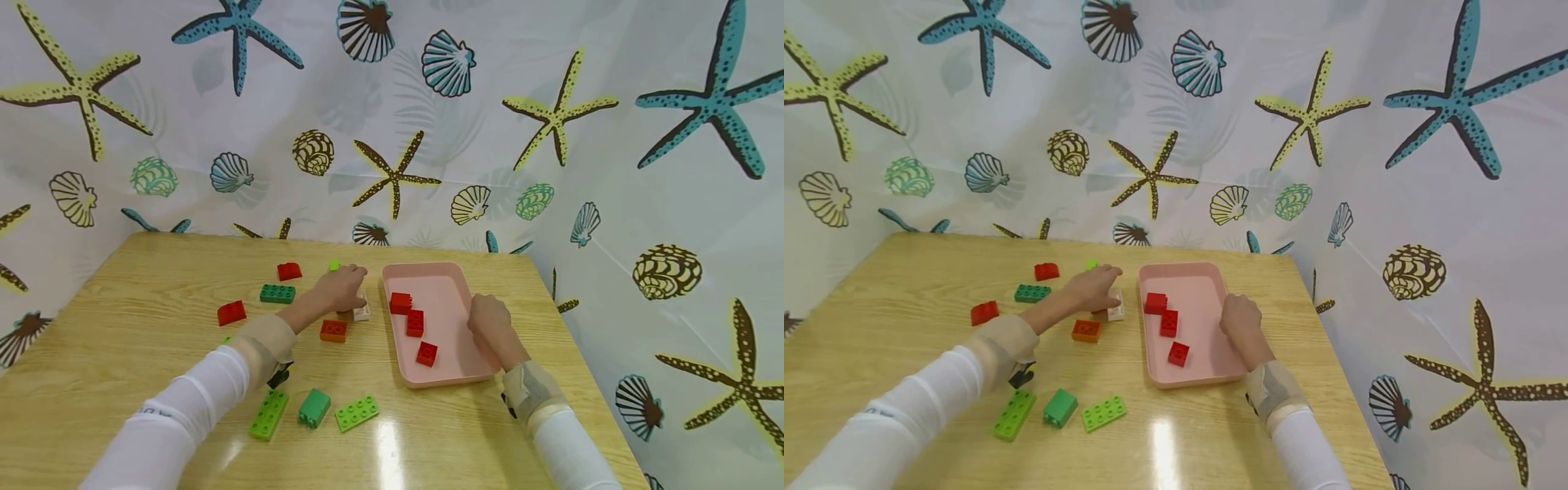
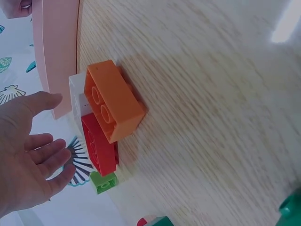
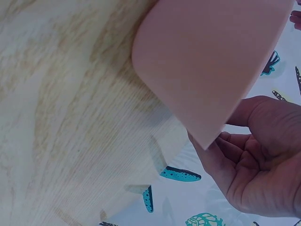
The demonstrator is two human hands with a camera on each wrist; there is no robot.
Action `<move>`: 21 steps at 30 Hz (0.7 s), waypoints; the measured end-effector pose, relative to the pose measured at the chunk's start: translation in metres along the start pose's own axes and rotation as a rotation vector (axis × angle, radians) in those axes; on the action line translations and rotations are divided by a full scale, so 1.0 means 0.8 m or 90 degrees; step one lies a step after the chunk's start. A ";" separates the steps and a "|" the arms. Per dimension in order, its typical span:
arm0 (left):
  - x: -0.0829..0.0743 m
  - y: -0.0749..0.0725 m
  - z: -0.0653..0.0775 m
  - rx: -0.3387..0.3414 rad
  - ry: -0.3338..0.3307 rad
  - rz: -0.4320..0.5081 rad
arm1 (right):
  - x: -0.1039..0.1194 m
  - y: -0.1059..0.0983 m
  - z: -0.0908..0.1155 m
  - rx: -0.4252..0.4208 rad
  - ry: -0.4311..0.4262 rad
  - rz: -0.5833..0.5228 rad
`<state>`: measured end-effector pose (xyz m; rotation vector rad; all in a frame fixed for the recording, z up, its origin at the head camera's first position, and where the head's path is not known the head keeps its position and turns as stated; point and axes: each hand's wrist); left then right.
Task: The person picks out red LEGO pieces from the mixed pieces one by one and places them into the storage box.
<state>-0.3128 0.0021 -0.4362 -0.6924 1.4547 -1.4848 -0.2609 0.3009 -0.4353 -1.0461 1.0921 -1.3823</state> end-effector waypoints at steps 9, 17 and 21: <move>0.008 0.001 0.009 0.020 -0.016 -0.007 | 0.000 0.001 -0.001 0.016 0.009 -0.007; 0.019 0.003 0.012 0.041 -0.019 0.003 | 0.001 0.000 0.002 0.004 0.005 -0.005; 0.022 0.002 0.014 0.052 -0.020 0.010 | 0.001 0.000 0.002 -0.001 0.006 -0.007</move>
Point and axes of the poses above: each hand's wrist, its own z-axis away from the middle knuckle, its own y-axis out of the palm, x = y × z
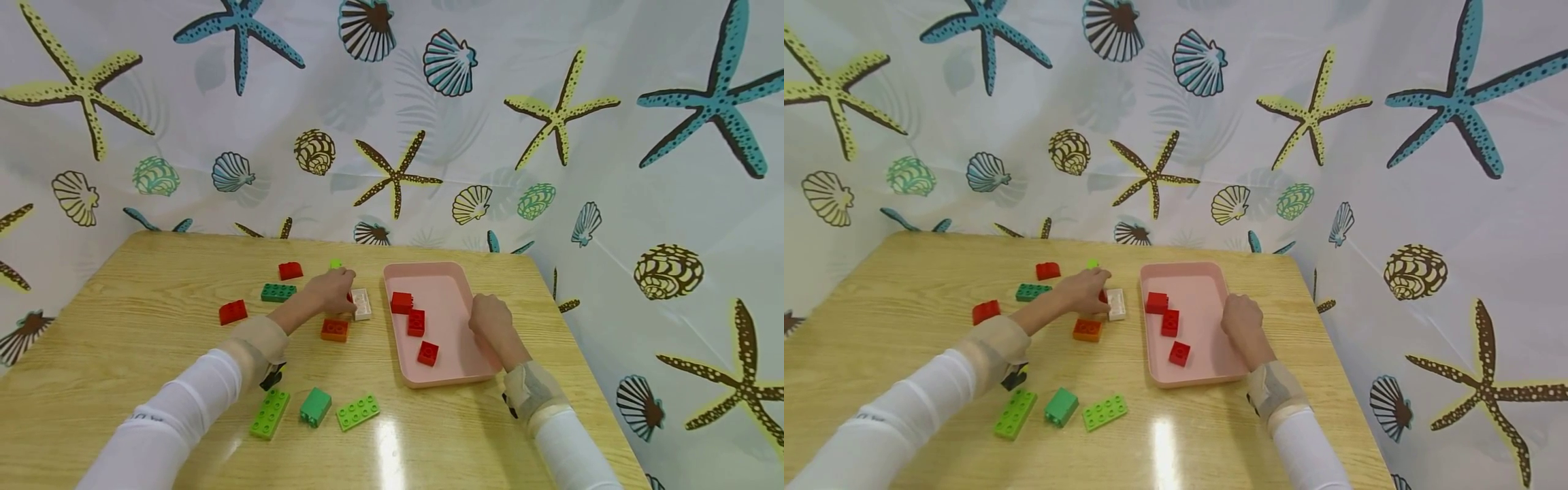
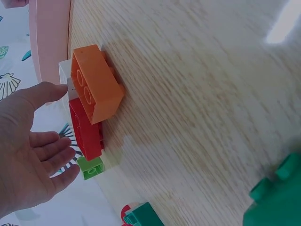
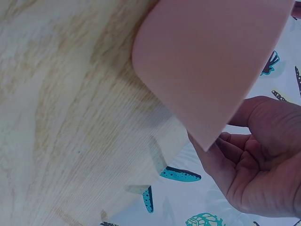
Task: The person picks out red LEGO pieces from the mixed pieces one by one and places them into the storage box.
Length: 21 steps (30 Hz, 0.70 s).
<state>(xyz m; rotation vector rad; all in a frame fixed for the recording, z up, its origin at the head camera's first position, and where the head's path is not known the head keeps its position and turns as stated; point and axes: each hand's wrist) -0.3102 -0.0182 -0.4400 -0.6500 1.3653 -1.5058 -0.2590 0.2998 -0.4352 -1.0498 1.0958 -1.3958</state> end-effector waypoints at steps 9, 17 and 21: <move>0.003 0.000 0.005 0.012 0.004 0.000 | 0.000 -0.002 0.003 0.001 -0.003 0.000; 0.011 0.007 0.002 0.016 -0.008 -0.004 | 0.002 -0.003 0.006 0.004 0.003 0.000; 0.014 0.009 0.000 0.009 -0.011 0.002 | 0.002 -0.003 0.006 -0.005 -0.003 0.003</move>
Point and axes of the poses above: each hand's wrist, its own z-axis away from the middle knuckle, its own y-axis out of the palm, x = y × z
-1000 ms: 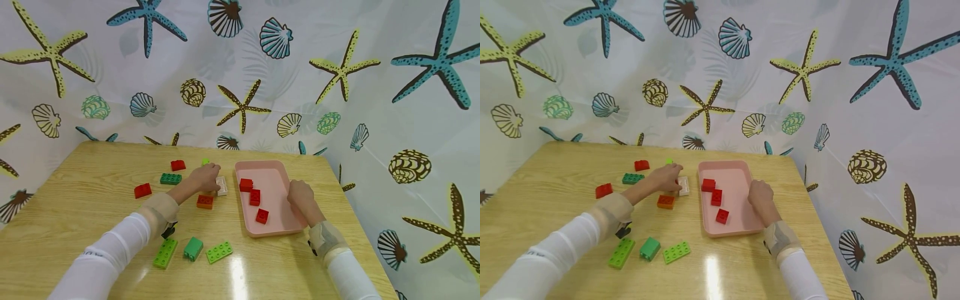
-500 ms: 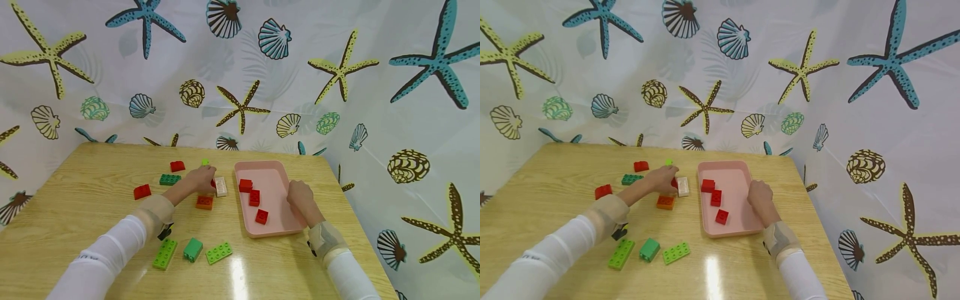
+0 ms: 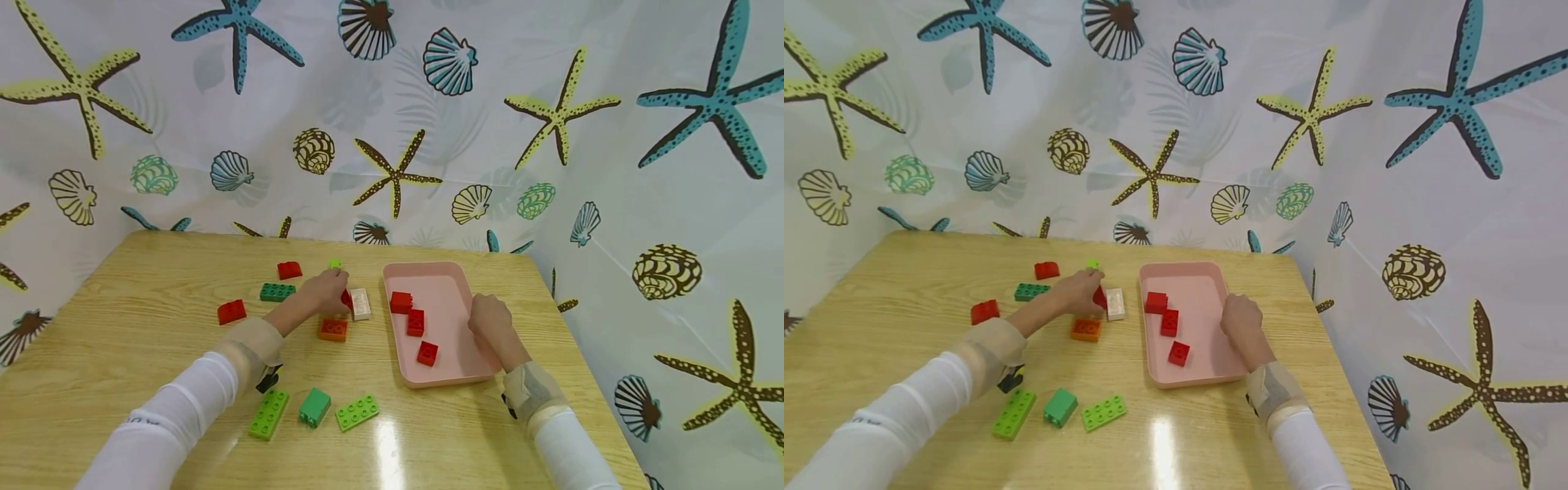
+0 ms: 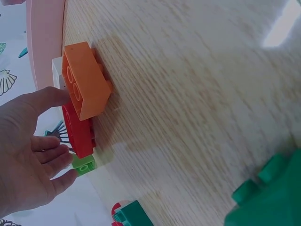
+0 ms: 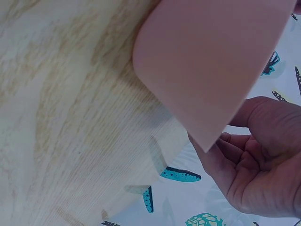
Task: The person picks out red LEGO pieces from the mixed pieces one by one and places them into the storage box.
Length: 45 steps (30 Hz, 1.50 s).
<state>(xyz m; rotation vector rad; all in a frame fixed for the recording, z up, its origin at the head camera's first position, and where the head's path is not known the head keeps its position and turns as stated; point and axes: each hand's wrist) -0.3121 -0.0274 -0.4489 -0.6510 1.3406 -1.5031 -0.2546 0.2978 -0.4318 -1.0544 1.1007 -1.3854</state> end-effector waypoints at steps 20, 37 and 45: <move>0.000 0.000 0.001 -0.011 -0.017 0.018 | -0.001 -0.005 -0.004 0.005 -0.003 -0.004; -0.004 -0.009 0.002 -0.050 0.016 0.000 | -0.003 0.000 -0.008 0.006 -0.003 -0.008; -0.012 -0.013 0.002 -0.058 0.035 -0.001 | -0.004 0.002 -0.005 0.011 0.000 -0.010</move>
Point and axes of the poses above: each hand's wrist, its own z-axis away from the middle knuckle, its own y-axis out of the palm, x = y × z
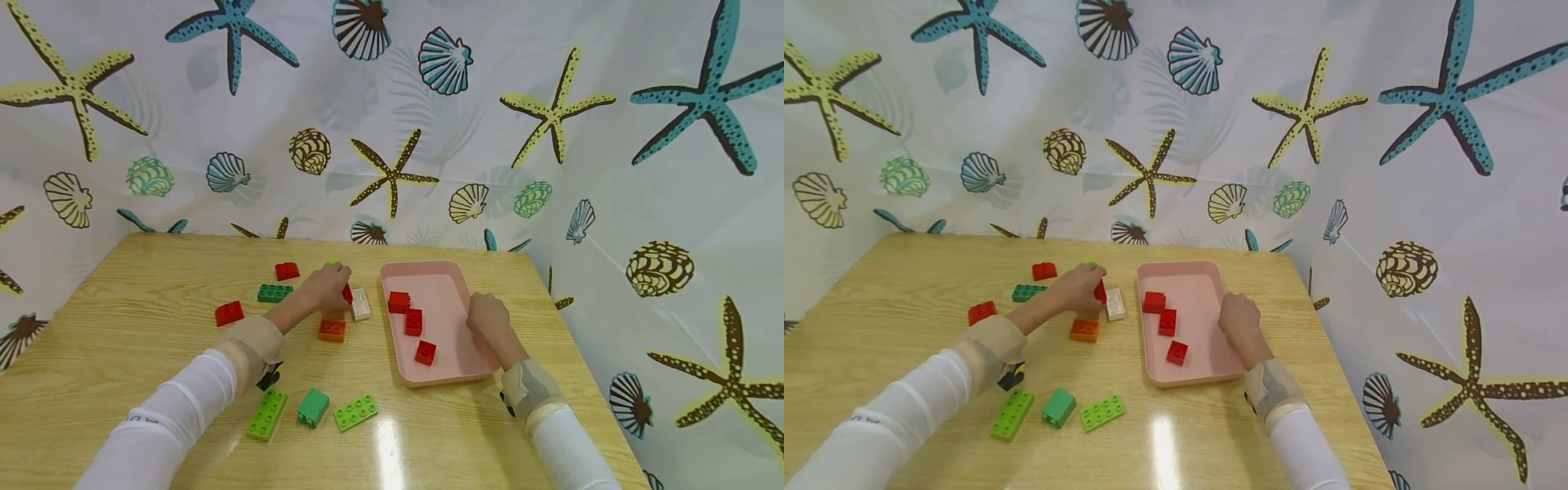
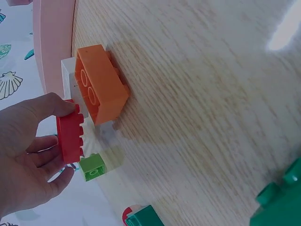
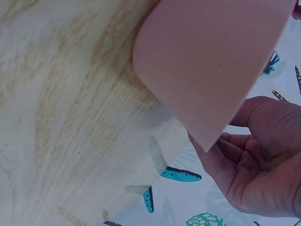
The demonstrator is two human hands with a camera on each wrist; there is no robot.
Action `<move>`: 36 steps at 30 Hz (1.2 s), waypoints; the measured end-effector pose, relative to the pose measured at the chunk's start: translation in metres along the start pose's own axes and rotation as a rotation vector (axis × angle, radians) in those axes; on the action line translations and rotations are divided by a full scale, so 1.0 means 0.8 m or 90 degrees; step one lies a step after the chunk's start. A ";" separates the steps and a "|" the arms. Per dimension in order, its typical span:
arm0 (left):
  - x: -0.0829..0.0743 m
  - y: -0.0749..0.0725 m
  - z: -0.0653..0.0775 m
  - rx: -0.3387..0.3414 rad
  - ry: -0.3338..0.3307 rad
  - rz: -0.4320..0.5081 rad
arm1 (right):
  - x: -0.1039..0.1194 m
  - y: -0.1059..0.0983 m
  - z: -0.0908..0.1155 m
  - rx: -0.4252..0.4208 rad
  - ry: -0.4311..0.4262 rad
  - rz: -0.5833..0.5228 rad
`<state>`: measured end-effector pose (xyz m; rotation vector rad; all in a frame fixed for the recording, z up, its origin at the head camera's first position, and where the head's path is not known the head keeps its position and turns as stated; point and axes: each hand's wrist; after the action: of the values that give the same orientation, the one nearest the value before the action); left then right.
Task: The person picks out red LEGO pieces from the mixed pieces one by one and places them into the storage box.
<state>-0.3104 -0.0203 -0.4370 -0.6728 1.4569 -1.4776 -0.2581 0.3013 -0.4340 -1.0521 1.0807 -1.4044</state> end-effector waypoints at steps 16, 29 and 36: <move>-0.021 -0.010 0.000 -0.043 0.031 0.000 | -0.001 0.004 0.005 -0.045 -0.020 0.000; -0.049 -0.011 -0.016 -0.081 0.093 -0.014 | -0.003 0.002 0.005 -0.042 -0.015 -0.007; -0.065 -0.010 -0.022 -0.082 0.101 -0.023 | -0.003 0.002 0.005 -0.030 -0.013 -0.009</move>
<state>-0.3056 0.0325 -0.4204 -0.6758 1.6810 -1.5028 -0.2533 0.3035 -0.4346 -1.1068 1.0978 -1.3829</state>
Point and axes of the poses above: each hand's wrist, its own z-axis away from the middle knuckle, its own y-axis out of the palm, x = y × z
